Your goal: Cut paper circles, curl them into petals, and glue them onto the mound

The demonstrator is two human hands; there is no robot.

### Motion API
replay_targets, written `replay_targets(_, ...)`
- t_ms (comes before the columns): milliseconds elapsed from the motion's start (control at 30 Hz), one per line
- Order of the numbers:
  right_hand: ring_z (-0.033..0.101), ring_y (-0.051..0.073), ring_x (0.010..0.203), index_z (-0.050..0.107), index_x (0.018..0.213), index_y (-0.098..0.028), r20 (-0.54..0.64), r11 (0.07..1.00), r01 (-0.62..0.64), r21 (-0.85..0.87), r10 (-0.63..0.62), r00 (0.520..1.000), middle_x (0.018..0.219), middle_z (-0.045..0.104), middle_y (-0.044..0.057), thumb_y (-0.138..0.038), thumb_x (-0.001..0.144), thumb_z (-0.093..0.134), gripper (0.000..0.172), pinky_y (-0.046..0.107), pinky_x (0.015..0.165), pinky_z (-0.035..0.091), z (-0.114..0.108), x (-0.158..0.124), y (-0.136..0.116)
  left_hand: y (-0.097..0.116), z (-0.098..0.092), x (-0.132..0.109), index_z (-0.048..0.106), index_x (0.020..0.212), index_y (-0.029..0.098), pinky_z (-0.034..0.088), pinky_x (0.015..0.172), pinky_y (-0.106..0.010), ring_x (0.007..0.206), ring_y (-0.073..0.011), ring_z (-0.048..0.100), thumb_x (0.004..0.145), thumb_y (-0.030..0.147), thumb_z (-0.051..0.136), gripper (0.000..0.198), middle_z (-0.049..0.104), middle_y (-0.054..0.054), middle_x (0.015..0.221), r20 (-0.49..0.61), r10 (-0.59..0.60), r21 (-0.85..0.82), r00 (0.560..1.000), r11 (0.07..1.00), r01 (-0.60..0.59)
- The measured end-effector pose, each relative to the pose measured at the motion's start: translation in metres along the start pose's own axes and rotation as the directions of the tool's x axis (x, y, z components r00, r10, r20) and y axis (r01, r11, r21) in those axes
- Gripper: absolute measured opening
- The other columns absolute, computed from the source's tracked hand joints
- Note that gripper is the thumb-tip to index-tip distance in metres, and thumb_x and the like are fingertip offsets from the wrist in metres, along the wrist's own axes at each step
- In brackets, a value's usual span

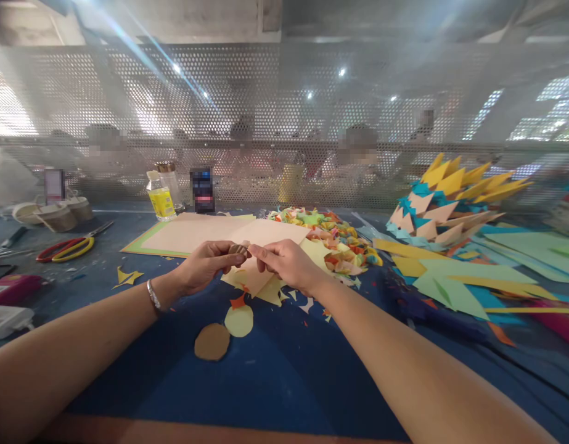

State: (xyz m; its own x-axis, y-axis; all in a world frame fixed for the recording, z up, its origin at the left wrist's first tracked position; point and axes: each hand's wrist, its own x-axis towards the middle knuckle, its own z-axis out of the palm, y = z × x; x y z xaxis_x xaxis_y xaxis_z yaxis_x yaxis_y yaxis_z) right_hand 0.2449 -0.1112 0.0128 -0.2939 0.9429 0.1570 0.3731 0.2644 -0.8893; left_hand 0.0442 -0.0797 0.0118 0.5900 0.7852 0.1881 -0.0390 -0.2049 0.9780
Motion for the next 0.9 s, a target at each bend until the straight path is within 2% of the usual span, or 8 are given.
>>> replay_targets(267, 0.024, 0.006, 0.04, 0.056, 0.06, -0.017, -0.007, 1.0, -0.004, 0.003, 0.004, 1.0, 0.045, 0.03, -0.007, -0.066, 0.083, 0.048, 0.055, 0.024, 0.041, 0.017, 0.002, 0.001, 0.001, -0.002, -0.001, 0.001, 0.067, 0.076, 0.015, 0.027, 0.056, -0.024, 0.06, -0.0081, 0.04, 0.075, 0.032, 0.069, 0.017, 0.055, 0.001, 0.069, 0.025, -0.004, 0.007, 1.0, 1.0, 0.003)
replay_targets(567, 0.022, 0.006, 0.041, 0.056, 0.059, -0.017, -0.008, 1.0, -0.015, 0.003, 0.015, 1.0, 0.046, 0.028, -0.007, -0.066, 0.083, 0.048, 0.055, 0.025, 0.041, 0.017, 0.004, 0.0, 0.0, 0.0, -0.001, -0.001, 0.065, 0.07, 0.015, 0.029, 0.056, -0.024, 0.061, -0.0093, 0.04, 0.073, 0.035, 0.07, 0.021, 0.054, 0.0, 0.067, 0.041, -0.014, 0.023, 0.999, 1.0, 0.013)
replay_targets(800, 0.022, 0.007, 0.043, 0.06, 0.069, -0.016, -0.091, 0.994, -0.017, 0.106, 0.027, 0.995, 0.049, 0.027, -0.008, -0.064, 0.083, 0.05, 0.051, 0.026, 0.043, 0.016, 0.011, 0.0, -0.002, -0.005, -0.002, -0.003, 0.058, 0.061, 0.014, 0.03, 0.059, -0.026, 0.062, -0.0084, 0.04, 0.074, 0.035, 0.07, 0.028, 0.052, 0.001, 0.066, 0.101, 0.038, 0.006, 0.994, 0.999, -0.039)
replay_targets(900, 0.028, 0.008, 0.046, 0.063, 0.072, -0.016, -0.118, 0.997, 0.023, 0.071, -0.014, 0.993, 0.052, 0.034, -0.006, -0.064, 0.08, 0.055, 0.049, 0.025, 0.045, 0.02, 0.013, 0.0, -0.003, -0.006, -0.002, -0.004, 0.055, 0.059, 0.014, 0.028, 0.058, -0.026, 0.06, -0.0085, 0.039, 0.073, 0.037, 0.07, 0.031, 0.049, 0.002, 0.062, 0.107, 0.008, 0.036, 0.994, 0.999, -0.012)
